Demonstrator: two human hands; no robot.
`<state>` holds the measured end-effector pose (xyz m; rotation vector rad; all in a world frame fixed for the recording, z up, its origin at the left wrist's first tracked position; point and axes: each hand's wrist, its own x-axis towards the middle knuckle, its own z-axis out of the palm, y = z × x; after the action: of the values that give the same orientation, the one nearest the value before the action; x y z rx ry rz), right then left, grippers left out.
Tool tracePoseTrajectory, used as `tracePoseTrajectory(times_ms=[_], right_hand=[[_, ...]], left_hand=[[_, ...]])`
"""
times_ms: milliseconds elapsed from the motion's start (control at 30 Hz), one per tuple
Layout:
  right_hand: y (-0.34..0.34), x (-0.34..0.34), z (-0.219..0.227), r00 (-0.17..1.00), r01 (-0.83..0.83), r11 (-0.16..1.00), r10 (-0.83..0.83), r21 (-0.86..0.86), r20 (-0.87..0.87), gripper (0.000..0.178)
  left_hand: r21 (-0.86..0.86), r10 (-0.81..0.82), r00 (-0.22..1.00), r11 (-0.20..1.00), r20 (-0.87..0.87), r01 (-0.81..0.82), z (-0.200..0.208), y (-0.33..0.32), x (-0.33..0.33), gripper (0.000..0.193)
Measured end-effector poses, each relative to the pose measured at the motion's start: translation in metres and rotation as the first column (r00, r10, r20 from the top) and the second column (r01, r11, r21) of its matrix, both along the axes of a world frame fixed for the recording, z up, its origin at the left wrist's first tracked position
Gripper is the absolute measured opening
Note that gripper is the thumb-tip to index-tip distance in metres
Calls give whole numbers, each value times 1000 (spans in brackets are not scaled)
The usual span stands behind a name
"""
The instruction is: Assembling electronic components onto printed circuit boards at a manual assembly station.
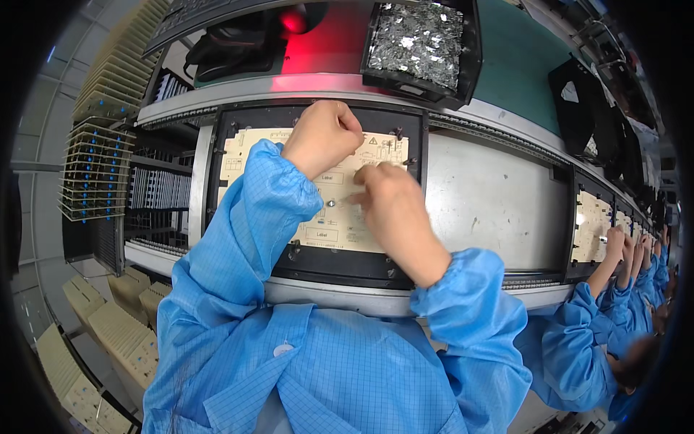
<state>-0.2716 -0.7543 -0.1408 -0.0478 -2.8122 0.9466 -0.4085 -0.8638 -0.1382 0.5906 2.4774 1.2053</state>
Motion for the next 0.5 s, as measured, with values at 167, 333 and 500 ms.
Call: tracePoseTrajectory(times_ms=[167, 333, 500], right_hand=[[-14, 11, -16, 998, 43, 999, -44, -27, -44, 13], [-1, 13, -17, 992, 64, 968, -88, -244, -88, 11], [31, 18, -4, 931, 281, 831, -358, -481, -76, 8]], left_hand=[[35, -18, 1000, 999, -19, 18, -4, 18, 7, 11], [-15, -69, 997, 998, -33, 69, -12, 30, 7, 18], [-46, -91, 995, 995, -33, 89, -15, 35, 10, 20]])
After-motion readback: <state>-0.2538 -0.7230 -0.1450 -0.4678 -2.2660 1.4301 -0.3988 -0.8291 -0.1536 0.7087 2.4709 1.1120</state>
